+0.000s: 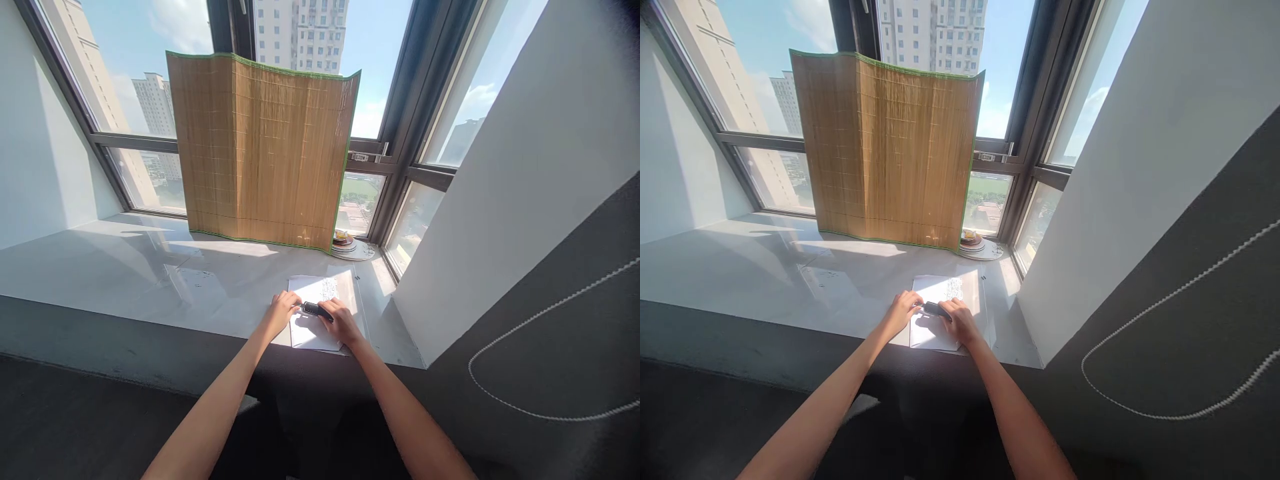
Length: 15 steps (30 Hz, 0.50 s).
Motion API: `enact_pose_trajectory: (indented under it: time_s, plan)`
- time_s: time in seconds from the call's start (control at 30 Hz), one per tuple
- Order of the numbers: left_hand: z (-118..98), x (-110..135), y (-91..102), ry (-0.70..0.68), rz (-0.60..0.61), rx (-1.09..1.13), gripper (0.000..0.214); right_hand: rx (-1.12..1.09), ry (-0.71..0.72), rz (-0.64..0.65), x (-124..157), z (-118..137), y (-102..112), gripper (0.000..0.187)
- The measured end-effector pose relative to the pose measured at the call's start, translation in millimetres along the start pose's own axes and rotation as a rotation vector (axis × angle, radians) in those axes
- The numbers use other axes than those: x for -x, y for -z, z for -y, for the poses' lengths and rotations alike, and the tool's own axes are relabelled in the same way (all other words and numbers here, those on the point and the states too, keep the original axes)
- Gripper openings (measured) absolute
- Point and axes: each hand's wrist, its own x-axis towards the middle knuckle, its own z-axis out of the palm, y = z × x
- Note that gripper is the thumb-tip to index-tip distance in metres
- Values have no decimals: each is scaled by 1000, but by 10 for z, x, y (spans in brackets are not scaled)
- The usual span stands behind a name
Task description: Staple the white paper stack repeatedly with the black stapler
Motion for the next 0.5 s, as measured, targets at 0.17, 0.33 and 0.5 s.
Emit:
enact_pose_trajectory:
  time_s: [0.17, 0.33, 0.5]
  plan:
    - [-10, 0, 17, 28, -34, 50, 12, -17, 20, -21, 0, -5, -1, 22]
    - [65, 2, -39, 46, -78, 147, 14, 5, 26, -21, -2, -3, -2, 29]
    - [168, -6, -119, -1, -104, 357, 21, 0, 88, -76, 8, -54, -39, 44]
